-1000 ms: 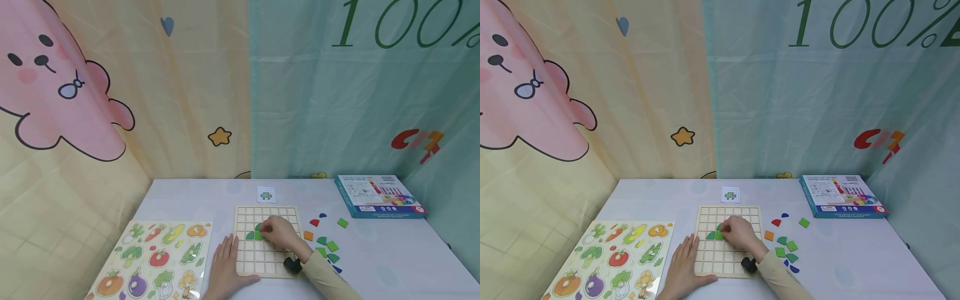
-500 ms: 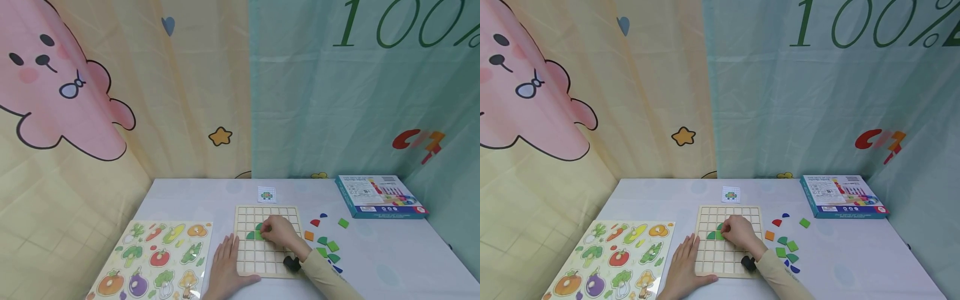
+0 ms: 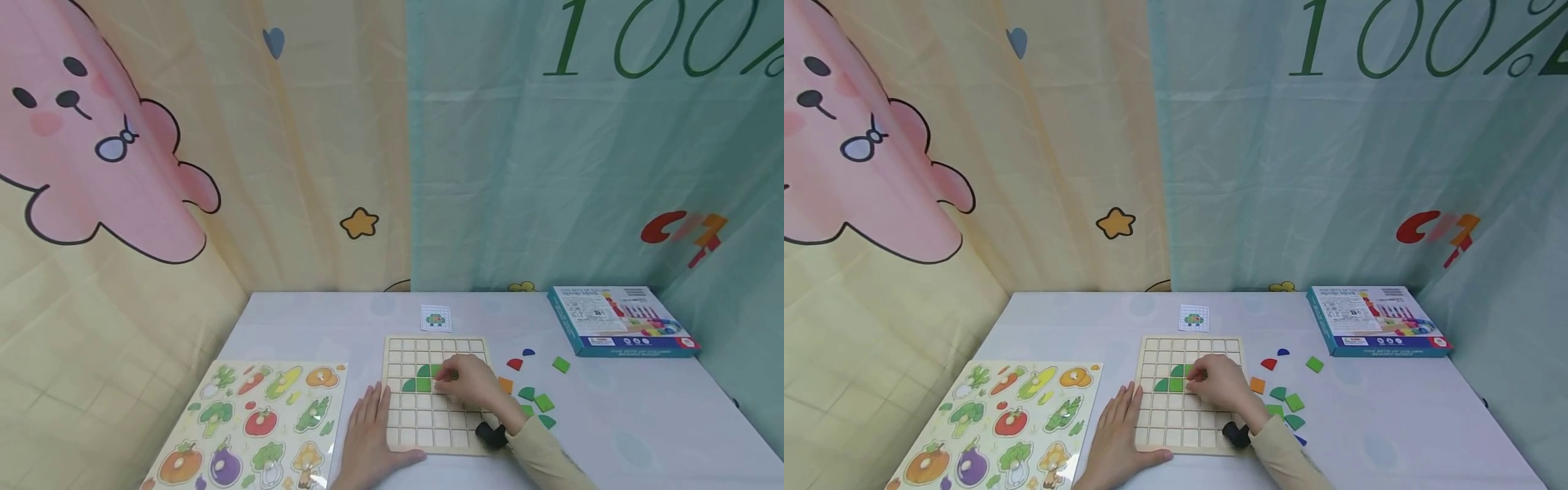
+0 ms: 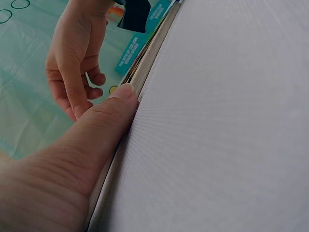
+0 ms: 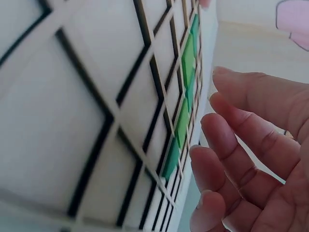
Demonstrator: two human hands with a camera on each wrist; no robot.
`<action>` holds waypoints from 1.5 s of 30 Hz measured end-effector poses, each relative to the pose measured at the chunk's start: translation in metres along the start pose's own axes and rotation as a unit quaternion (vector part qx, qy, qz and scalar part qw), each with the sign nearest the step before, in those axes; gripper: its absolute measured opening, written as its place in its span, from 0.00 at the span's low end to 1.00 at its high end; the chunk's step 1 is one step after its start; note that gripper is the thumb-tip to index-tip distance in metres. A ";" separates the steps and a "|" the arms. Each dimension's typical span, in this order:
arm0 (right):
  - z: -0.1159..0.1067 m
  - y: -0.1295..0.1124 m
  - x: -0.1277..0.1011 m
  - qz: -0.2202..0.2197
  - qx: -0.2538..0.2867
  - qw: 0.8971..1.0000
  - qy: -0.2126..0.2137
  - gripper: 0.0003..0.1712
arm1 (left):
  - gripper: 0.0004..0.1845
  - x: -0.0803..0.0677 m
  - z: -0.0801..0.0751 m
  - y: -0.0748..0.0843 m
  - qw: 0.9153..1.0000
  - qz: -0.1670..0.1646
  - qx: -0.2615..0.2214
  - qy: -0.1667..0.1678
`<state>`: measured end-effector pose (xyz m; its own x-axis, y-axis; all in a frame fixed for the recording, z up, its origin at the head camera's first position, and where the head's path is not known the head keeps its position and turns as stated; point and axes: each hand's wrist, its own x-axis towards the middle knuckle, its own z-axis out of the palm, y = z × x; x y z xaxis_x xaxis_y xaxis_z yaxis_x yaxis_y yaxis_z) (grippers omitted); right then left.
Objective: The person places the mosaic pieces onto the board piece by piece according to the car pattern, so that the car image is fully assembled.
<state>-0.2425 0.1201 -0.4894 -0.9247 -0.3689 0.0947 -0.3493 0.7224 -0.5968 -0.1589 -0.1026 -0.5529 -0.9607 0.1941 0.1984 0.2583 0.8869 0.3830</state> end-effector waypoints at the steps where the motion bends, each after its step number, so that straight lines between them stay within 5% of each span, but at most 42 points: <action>1: -0.003 0.001 -0.002 0.003 0.005 1.000 0.004 0.05 | 0.68 0.000 0.000 0.000 1.000 -0.003 0.000 -0.004; 10: -0.031 0.024 -0.021 0.076 0.030 0.995 0.048 0.03 | 0.69 0.000 0.001 -0.001 1.000 -0.012 -0.008 -0.015; 18: -0.051 0.049 -0.036 0.148 0.029 0.988 0.040 0.04 | 0.69 -0.001 0.002 -0.001 1.000 -0.003 -0.010 -0.002; 32: -0.053 0.073 -0.047 0.160 0.007 0.987 0.018 0.15 | 0.69 -0.001 0.006 -0.004 1.000 -0.002 0.001 0.000; 45: -0.051 0.070 -0.047 0.136 -0.007 0.990 0.028 0.10 | 0.68 -0.001 0.004 -0.002 1.000 0.013 0.009 0.025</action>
<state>-0.2311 0.2177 -0.4953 -0.9916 -0.1271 -0.0225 -0.0887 0.7981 -0.5960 -0.1587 -0.1027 -0.5574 -0.9475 0.1953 0.2533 0.2799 0.8897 0.3607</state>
